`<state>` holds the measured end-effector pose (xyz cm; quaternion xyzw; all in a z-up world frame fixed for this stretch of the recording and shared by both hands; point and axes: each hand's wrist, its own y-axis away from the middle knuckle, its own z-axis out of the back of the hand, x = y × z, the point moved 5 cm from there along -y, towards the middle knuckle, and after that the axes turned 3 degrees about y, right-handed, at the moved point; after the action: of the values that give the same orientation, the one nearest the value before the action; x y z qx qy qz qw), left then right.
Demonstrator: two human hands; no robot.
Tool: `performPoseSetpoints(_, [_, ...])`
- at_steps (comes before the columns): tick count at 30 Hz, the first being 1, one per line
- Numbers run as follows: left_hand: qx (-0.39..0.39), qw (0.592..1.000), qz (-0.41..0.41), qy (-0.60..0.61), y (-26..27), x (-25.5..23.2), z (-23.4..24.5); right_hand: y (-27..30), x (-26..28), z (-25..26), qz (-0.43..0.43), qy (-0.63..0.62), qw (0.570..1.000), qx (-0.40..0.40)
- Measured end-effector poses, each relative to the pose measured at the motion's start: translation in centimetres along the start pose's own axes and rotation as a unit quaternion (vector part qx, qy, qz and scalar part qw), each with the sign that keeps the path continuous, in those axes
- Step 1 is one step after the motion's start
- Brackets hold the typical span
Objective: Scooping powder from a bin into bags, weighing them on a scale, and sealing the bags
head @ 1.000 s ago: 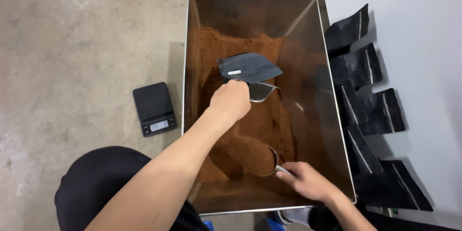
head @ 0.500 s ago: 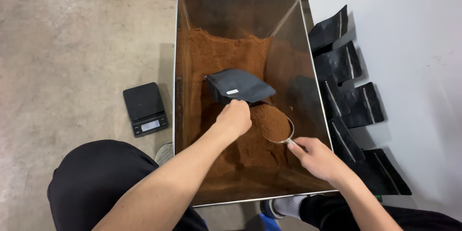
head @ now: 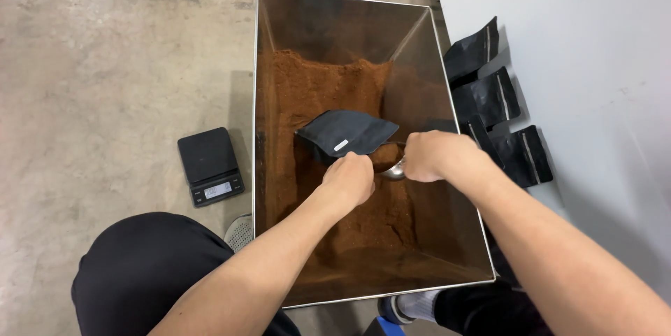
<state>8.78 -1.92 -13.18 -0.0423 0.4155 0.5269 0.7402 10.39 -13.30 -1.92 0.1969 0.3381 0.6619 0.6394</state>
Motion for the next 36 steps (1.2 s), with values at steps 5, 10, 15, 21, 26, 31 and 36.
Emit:
performPoseSetpoints(5, [-0.018, 1.000, -0.009, 0.001, -0.4, 0.8, 0.2, 2.5, -0.3, 2.2, -0.036, 0.046, 0.998, -0.012])
performPoseSetpoints(10, [-0.027, 0.999, -0.009, -0.036, -0.3, 1.2, -0.1, 4.4, -3.9, 1.5, -0.031, 0.006, 0.999, 0.009])
performPoseSetpoints(15, [-0.027, 0.996, 0.005, -0.082, -0.4, 1.5, -0.2, 5.7, -8.8, -2.3, -0.063, -0.152, 0.985, 0.046])
performPoseSetpoints(21, [-0.038, 0.991, 0.018, -0.130, 0.7, 2.3, 0.8, -7.3, -7.5, -18.3, -0.034, 0.063, 0.996, 0.045])
performPoseSetpoints(26, [-0.019, 0.991, 0.030, -0.130, -0.3, 3.0, -0.3, -11.7, 3.1, -26.3, 0.051, 0.117, 0.992, 0.012])
performPoseSetpoints(31, [-0.013, 0.988, 0.033, -0.148, -0.2, 2.7, 0.9, -10.3, 6.6, -24.9, 0.122, 0.008, 0.991, 0.045])
performPoseSetpoints(36, [0.002, 0.990, 0.044, -0.137, 0.7, 2.7, 1.8, -5.5, 3.4, -21.9, 0.121, -0.136, 0.978, 0.102])
